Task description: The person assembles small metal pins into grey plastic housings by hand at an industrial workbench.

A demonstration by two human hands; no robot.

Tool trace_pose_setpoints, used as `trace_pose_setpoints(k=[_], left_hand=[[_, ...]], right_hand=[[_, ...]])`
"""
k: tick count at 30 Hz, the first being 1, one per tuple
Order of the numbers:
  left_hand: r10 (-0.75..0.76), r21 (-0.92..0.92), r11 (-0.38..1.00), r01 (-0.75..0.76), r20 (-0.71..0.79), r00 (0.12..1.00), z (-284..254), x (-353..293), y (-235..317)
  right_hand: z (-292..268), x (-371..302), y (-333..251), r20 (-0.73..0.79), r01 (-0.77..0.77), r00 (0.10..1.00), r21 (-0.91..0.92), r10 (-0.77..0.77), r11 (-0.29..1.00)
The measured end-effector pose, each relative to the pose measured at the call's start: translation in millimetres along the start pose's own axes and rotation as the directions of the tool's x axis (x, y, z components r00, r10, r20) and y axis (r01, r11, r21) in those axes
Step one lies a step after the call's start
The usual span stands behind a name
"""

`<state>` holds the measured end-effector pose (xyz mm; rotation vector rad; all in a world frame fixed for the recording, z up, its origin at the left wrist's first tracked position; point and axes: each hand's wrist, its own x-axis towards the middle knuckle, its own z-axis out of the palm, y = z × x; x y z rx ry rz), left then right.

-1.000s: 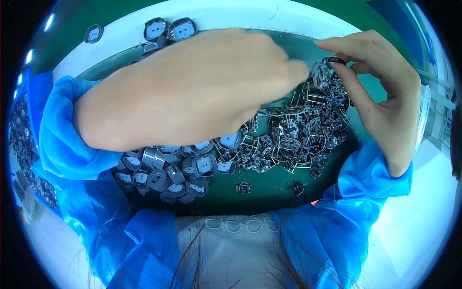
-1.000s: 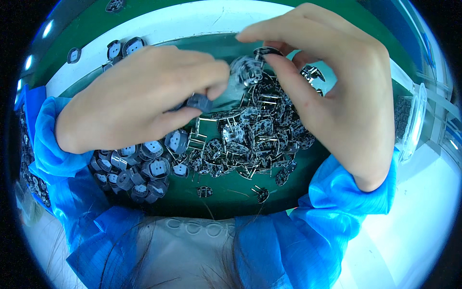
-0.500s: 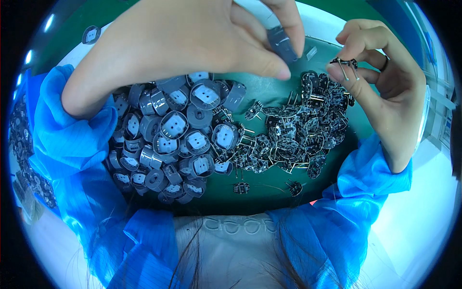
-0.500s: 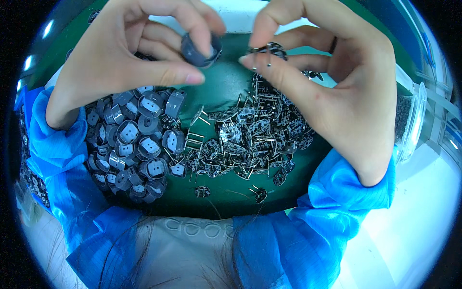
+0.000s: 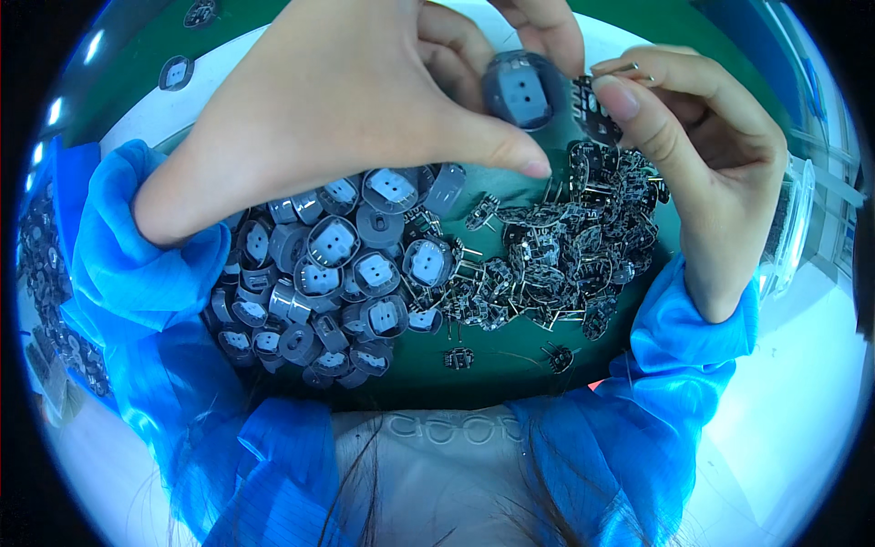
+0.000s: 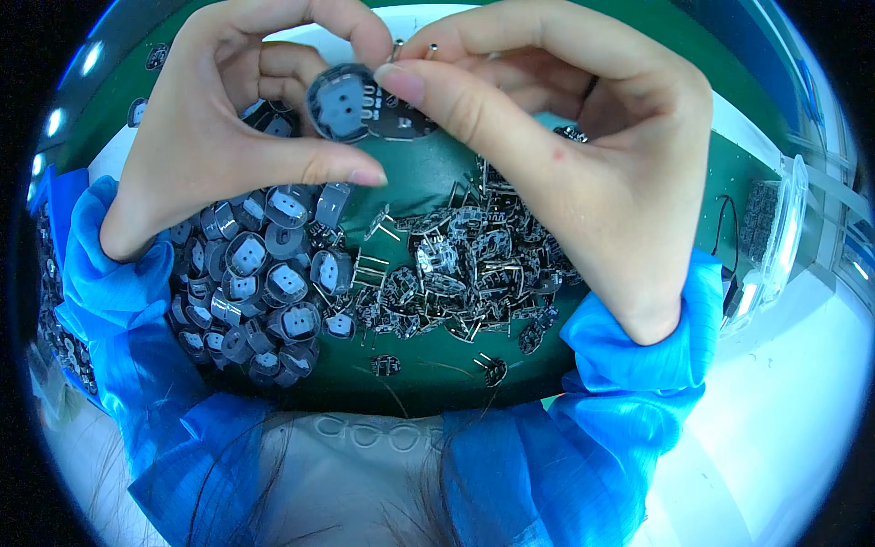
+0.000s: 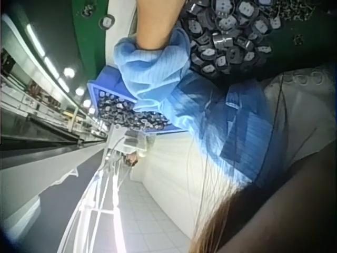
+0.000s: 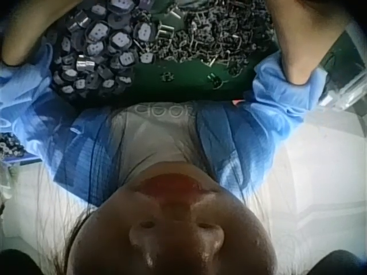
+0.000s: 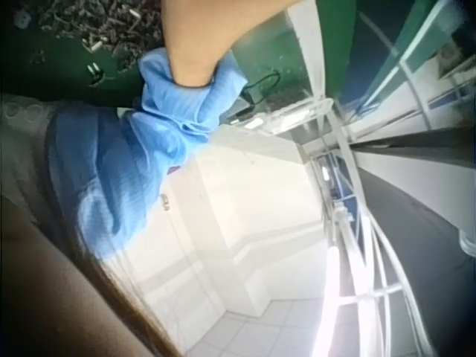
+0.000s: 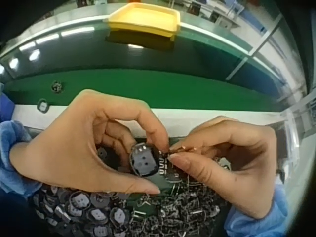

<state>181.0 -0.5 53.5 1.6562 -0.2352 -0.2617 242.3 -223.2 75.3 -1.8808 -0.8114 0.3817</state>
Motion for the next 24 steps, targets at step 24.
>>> trace_pose_setpoints(k=[24], left_hand=[[0.032,0.026,0.999,-0.031,-0.066,0.997,6,4,-18]], right_hand=[[25,11,14,-0.096,0.358,0.901,-0.389,-0.423,0.849]])
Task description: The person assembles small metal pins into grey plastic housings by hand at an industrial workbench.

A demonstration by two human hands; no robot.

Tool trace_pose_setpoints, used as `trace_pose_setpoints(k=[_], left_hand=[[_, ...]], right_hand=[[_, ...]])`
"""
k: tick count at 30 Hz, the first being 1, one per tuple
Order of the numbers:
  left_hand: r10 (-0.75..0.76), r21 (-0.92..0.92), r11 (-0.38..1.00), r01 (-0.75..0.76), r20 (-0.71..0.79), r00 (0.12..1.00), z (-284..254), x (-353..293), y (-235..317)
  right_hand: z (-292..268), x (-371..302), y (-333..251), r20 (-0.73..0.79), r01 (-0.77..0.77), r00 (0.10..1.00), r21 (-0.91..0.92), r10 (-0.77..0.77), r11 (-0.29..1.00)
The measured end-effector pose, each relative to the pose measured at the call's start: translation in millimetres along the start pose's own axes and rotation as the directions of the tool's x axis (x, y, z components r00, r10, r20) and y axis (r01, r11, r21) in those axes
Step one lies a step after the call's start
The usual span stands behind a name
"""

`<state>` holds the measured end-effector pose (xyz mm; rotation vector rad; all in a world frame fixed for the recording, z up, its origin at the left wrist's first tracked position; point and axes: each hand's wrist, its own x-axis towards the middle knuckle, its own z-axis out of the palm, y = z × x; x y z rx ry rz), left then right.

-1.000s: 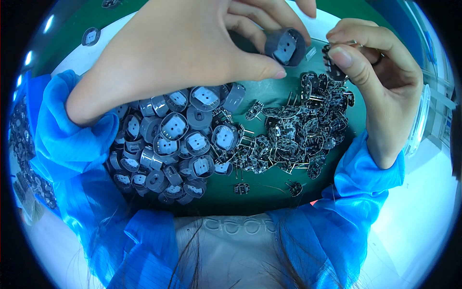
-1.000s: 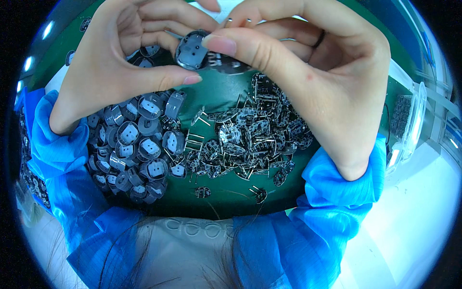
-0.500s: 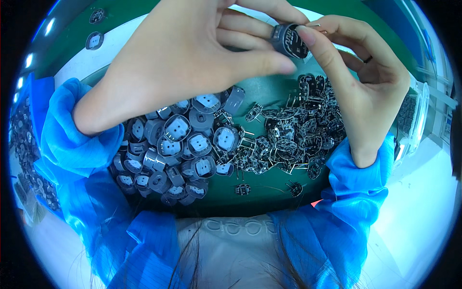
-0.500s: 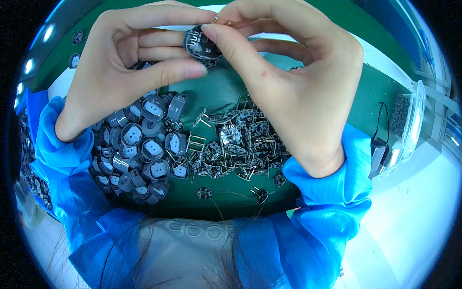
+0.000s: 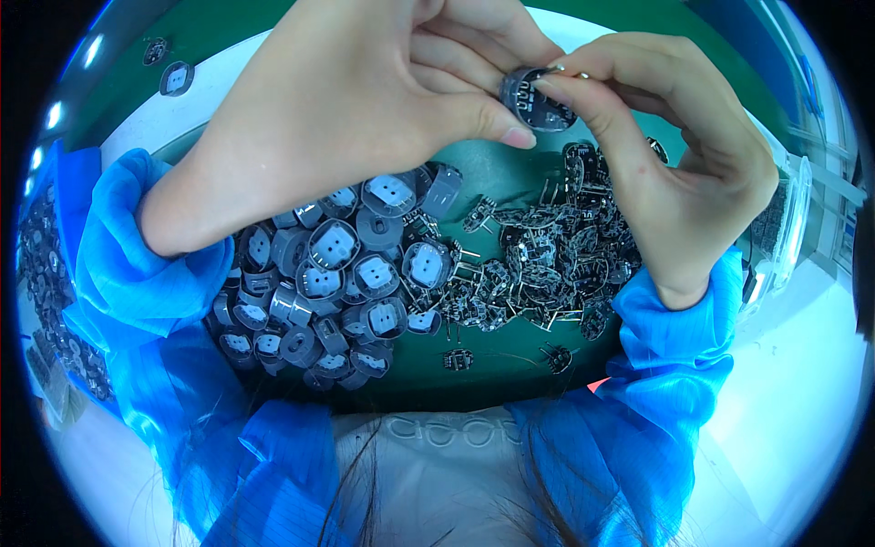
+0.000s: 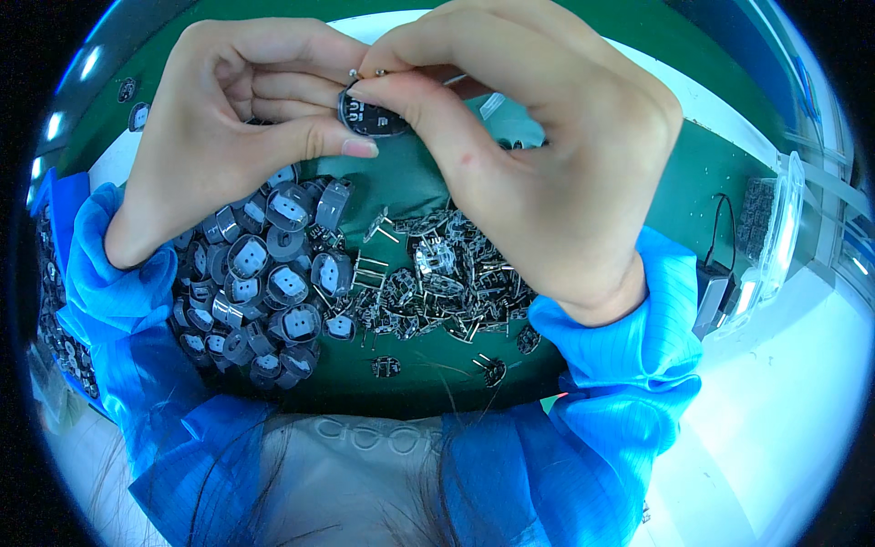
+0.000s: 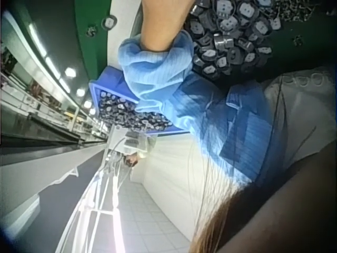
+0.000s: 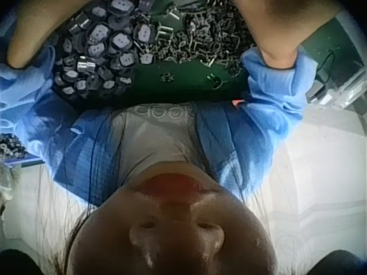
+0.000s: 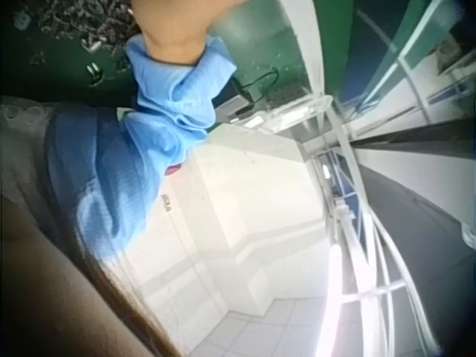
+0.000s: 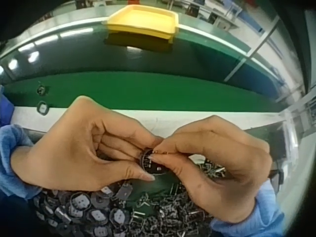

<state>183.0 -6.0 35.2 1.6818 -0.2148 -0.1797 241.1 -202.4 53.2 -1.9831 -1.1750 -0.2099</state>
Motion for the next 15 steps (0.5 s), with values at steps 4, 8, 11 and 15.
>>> trace_pose_setpoints(k=[4,8,11,15], left_hand=[[-0.047,-0.013,0.999,0.046,-0.079,0.996,4,-16,10],[-0.066,-0.109,0.992,0.067,0.015,0.998,-1,-7,11],[-0.109,-0.127,0.985,0.115,0.055,0.993,-8,-8,5],[-0.238,-0.147,0.961,0.235,-0.003,0.971,-12,-6,50]], right_hand=[[-5,11,-9,0.061,0.201,0.979,-0.111,-0.195,0.973],[-16,16,-7,0.133,0.316,0.947,-0.230,-0.292,0.921],[-10,17,-2,0.142,0.356,0.932,-0.198,-0.332,0.913],[-14,17,-54,0.285,-0.153,0.937,-0.181,0.201,0.972]])
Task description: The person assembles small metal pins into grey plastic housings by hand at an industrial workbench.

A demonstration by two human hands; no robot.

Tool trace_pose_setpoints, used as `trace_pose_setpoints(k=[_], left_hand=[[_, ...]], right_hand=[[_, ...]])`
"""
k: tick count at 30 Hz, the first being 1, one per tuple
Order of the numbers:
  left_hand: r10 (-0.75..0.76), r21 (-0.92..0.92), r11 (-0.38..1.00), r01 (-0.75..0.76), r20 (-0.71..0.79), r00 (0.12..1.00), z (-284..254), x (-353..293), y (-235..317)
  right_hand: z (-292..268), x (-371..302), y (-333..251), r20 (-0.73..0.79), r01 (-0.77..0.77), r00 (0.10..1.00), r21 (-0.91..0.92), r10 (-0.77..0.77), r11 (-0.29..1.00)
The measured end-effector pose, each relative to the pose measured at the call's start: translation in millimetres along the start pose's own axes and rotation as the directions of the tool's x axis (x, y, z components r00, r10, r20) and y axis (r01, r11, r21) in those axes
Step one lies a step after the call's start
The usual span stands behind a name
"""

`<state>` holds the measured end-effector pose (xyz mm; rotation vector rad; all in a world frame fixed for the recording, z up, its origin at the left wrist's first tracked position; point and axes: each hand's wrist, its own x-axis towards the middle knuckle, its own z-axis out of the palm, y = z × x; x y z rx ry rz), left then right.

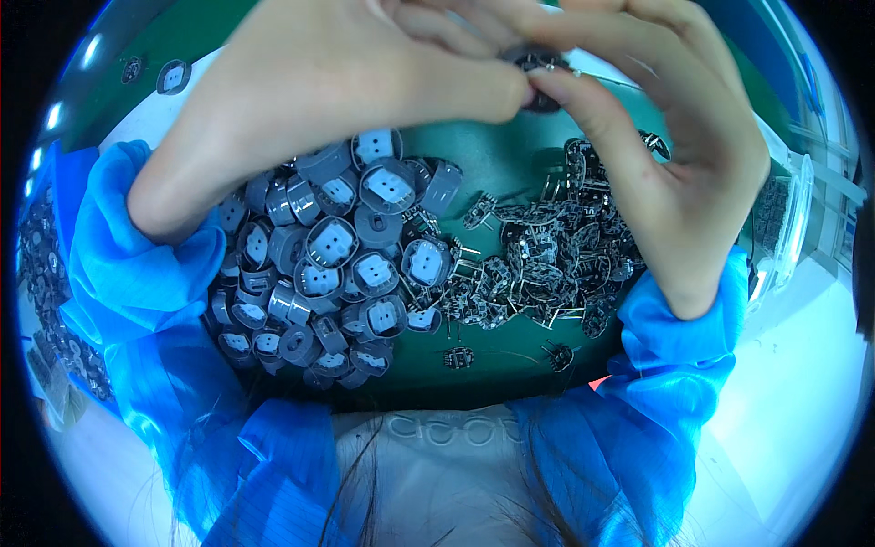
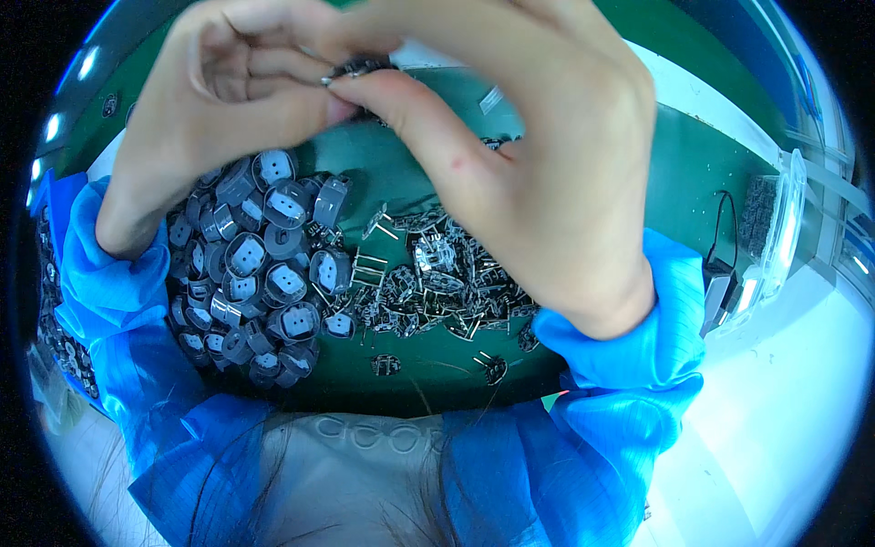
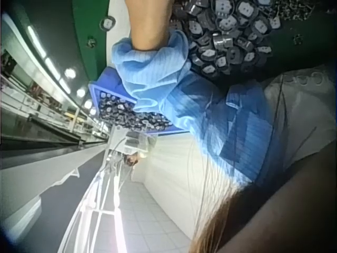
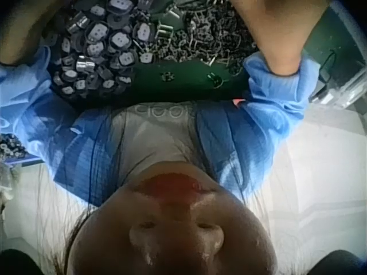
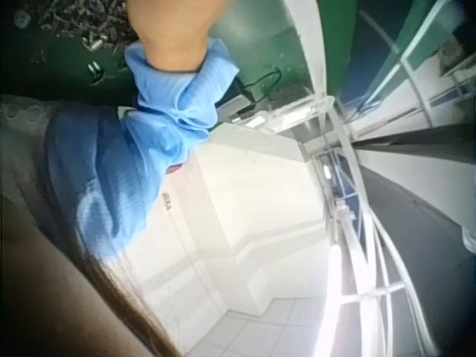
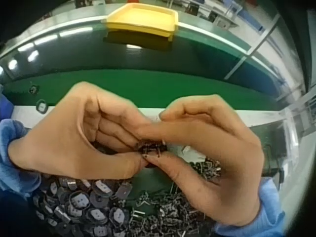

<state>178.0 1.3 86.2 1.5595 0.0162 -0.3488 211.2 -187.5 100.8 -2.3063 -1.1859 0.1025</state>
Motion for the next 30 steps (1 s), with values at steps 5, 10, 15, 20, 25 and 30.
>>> trace_pose_setpoints(k=[5,10,15,20,25,30], left_hand=[[0.060,0.261,0.963,-0.064,0.024,0.998,-5,13,-2],[0.060,0.346,0.937,-0.036,-0.059,0.996,8,3,7],[0.072,0.426,0.905,-0.018,-0.111,0.991,19,6,7],[0.099,0.502,0.865,-0.011,-0.150,0.984,5,17,8],[0.129,0.580,0.815,0.005,-0.191,0.973,26,18,14],[0.154,0.647,0.761,0.056,-0.263,0.953,-17,12,-4]], right_hand=[[20,15,7,0.173,-0.400,0.883,0.763,0.437,0.507],[13,9,-7,0.167,-0.427,0.856,0.761,0.489,0.488],[13,12,-8,0.151,-0.452,0.823,0.757,0.547,0.471],[-3,26,-16,0.191,-0.555,0.764,0.683,0.616,0.476],[-2,31,-12,0.224,-0.645,0.700,0.605,0.678,0.466],[18,29,2,0.111,-0.483,0.865,0.453,0.490,0.749]])
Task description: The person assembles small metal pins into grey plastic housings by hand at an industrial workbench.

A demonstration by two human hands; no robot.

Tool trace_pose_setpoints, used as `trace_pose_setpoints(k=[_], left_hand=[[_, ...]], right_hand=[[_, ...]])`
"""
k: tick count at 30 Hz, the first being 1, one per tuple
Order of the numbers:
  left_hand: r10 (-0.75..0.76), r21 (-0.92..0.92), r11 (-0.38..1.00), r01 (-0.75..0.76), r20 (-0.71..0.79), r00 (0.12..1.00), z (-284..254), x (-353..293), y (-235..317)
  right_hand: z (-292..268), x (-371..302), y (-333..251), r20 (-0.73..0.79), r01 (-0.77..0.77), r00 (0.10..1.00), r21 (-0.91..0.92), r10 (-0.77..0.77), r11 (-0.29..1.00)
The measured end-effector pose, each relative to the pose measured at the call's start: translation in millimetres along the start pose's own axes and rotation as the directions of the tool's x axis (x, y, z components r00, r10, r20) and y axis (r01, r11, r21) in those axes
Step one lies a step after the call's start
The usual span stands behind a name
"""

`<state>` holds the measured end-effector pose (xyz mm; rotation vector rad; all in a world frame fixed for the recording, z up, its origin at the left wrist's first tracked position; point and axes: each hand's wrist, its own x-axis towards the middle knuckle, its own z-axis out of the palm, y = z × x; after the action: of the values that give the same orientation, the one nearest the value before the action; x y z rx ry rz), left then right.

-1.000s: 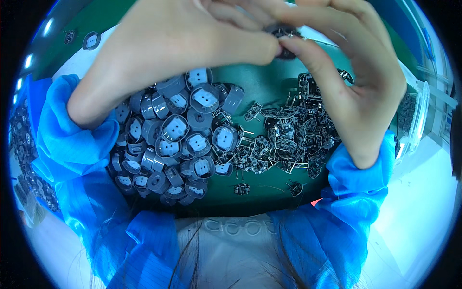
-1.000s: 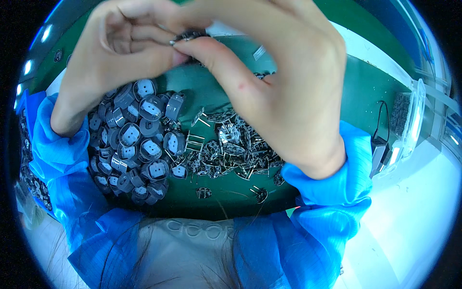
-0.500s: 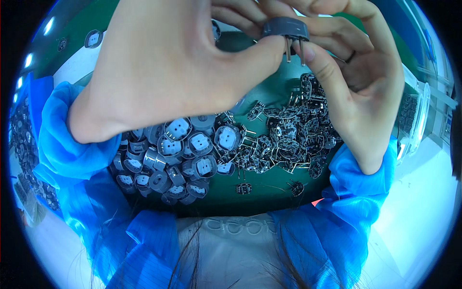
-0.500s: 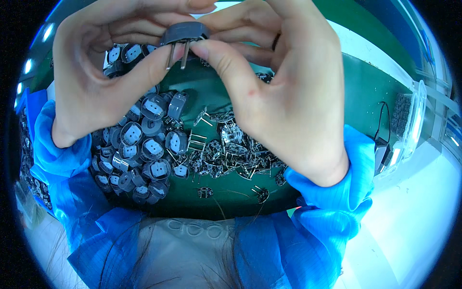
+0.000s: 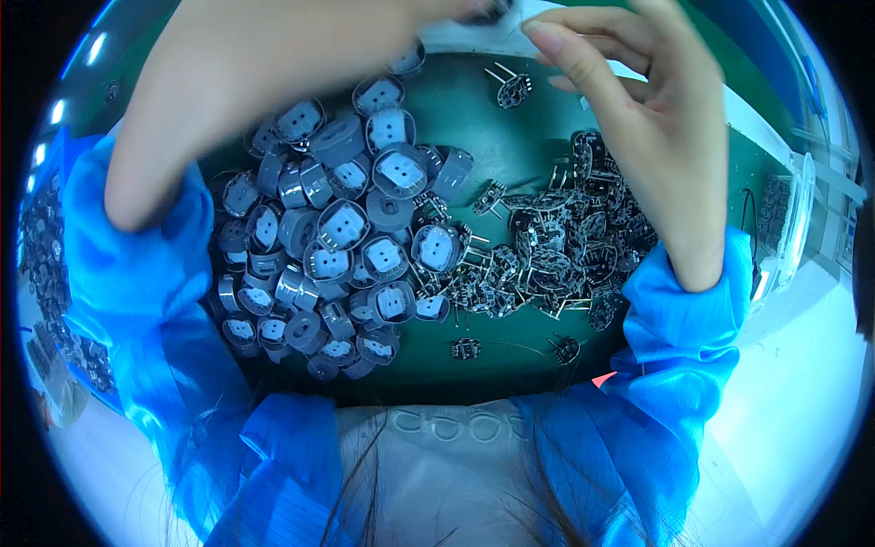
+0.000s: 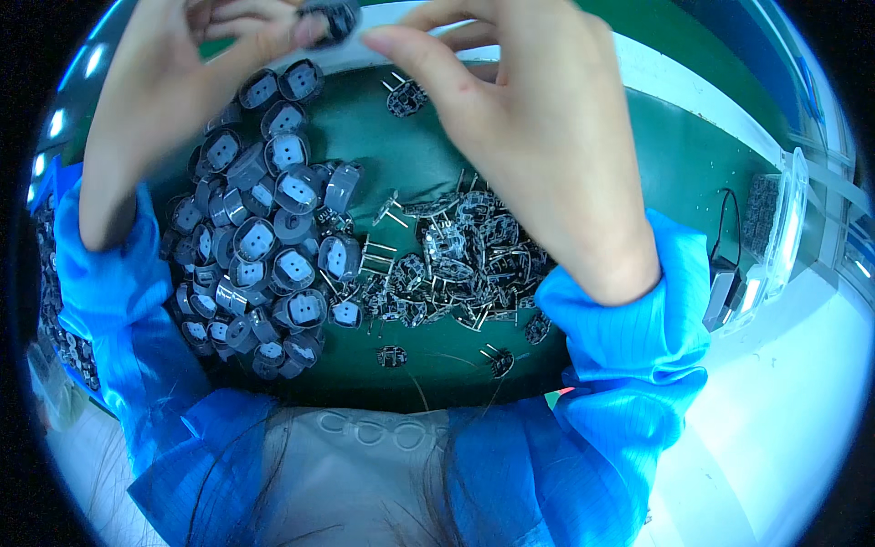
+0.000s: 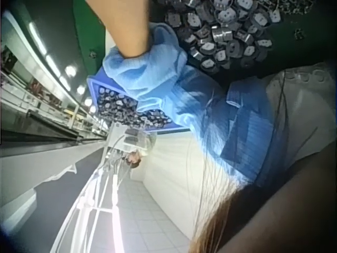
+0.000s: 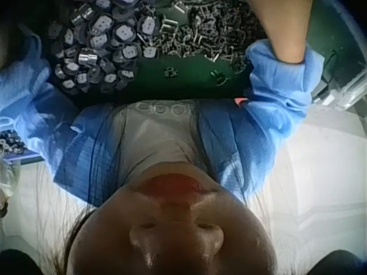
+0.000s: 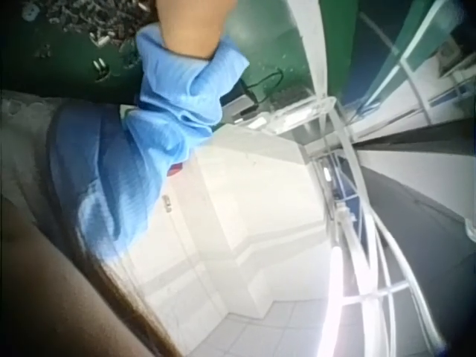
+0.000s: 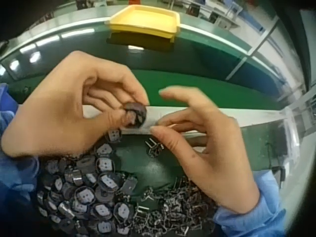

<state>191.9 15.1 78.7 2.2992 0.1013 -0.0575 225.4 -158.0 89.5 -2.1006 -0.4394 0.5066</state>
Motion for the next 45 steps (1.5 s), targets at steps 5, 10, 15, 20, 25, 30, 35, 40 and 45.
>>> trace_pose_setpoints(k=[5,10,15,20,25,30,35,40,45], left_hand=[[0.015,0.316,0.949,0.004,-0.058,0.998,-21,6,-29],[0.514,0.621,0.705,-0.343,-0.116,0.850,2,26,-63],[0.389,0.397,0.803,-0.446,0.217,0.895,-10,-10,-11],[0.090,0.326,0.922,-0.209,0.347,0.934,1,-6,-3],[0.311,-0.164,0.949,-0.268,0.374,0.874,8,0,-20],[0.473,0.092,0.869,-0.487,0.141,0.870,22,-9,-26],[0.668,-0.182,0.741,-0.646,0.100,0.738,34,13,-38],[0.137,-0.391,0.918,-0.067,0.155,0.978,10,-20,5],[0.169,-0.378,0.922,-0.084,0.198,0.965,10,-18,3]], right_hand=[[-11,10,61,0.187,0.573,0.819,-0.273,-0.542,0.773],[-9,7,65,0.199,0.386,0.918,-0.237,-0.344,0.892],[-14,-3,50,0.191,0.229,0.961,-0.148,-0.200,0.962],[-13,3,54,0.189,0.326,0.933,-0.094,-0.305,0.941],[-12,-1,40,0.023,0.445,0.894,0.078,-0.448,0.892],[-17,-1,43,0.068,0.456,0.889,-0.067,-0.452,0.887],[-15,-6,47,0.035,0.350,0.933,0.145,-0.358,0.925],[-14,-5,50,-0.014,0.585,0.799,-0.215,-0.601,0.782],[-10,-10,49,-0.150,0.529,0.818,-0.183,-0.556,0.828]])
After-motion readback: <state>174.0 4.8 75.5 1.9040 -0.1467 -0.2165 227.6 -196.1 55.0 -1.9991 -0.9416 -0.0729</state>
